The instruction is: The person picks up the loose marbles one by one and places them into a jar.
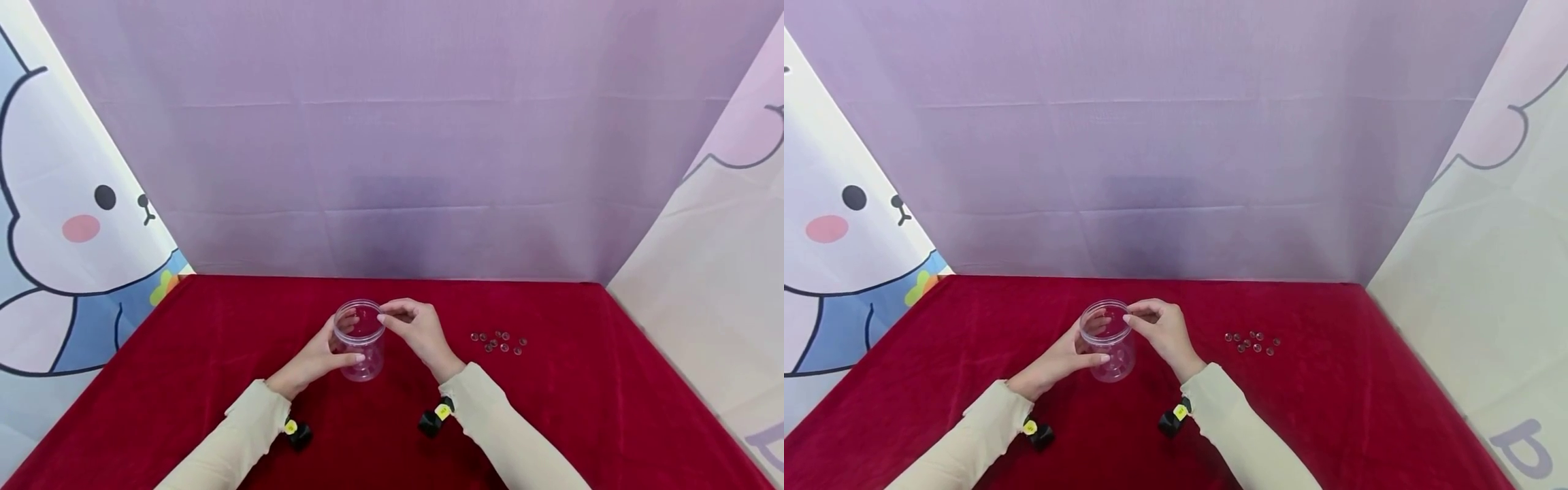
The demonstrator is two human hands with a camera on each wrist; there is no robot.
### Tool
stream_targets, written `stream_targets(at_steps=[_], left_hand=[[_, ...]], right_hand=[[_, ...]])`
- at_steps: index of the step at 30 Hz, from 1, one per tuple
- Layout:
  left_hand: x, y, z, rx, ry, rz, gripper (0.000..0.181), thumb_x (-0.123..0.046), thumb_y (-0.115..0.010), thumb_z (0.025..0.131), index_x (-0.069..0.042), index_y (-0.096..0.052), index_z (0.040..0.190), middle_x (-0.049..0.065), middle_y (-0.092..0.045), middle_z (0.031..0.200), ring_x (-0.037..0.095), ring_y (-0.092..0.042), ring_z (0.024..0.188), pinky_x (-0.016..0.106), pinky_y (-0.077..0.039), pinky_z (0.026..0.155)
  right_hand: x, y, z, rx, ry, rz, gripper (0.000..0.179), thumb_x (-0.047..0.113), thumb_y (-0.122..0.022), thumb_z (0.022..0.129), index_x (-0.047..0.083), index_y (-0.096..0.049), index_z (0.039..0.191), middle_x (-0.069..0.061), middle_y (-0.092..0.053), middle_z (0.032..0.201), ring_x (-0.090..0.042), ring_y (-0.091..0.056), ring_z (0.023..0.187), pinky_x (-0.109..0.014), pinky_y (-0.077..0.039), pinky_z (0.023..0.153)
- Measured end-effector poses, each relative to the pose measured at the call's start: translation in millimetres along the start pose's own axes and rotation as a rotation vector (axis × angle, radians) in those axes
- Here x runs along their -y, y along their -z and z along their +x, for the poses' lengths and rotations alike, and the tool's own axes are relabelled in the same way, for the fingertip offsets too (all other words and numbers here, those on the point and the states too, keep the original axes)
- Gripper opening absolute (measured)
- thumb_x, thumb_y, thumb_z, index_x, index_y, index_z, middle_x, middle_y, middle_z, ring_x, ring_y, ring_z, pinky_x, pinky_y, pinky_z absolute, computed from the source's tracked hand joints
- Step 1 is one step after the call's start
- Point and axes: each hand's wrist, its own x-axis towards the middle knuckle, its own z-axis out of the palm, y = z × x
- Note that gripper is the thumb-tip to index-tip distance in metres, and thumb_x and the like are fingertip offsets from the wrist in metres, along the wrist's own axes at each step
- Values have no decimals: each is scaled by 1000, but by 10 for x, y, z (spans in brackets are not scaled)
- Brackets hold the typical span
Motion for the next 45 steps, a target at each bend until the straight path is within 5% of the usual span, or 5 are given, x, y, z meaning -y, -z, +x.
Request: stream_targets(at_steps=[21, 29, 45], left_hand=[[5, -13, -1, 3, -10, -4, 84, -18, -74, 81, -19, -21, 147, 10, -29, 150, 32, -30, 136, 53, -31, 107], [1, -12, -6, 7, -18, -12, 83, -18, -73, 82, -20, -21, 147, 10, -29, 150, 32, -29, 137, 50, -35, 105], [-5, -31, -6, 9, -4, -13, 82, -16, -72, 83, -21, -21, 147, 10, -27, 151, 33, -25, 138, 49, -36, 104]], right_hand=[[-89, 281, -26, 9, -17, 15, 25, 7, -66, 87, -2, -66, 110, -16, -68, 105, -21, -63, 92, -23, -51, 79], [-481, 465, 17, 8, -63, 24, 29, 16, -70, 86, 4, -67, 112, -12, -67, 106, -15, -63, 91, -25, -51, 79], [-695, 860, -138, -38, -87, -69, 32, 23, -71, 85, 7, -67, 113, -19, -64, 114, -14, -63, 95, -22, -51, 81]])
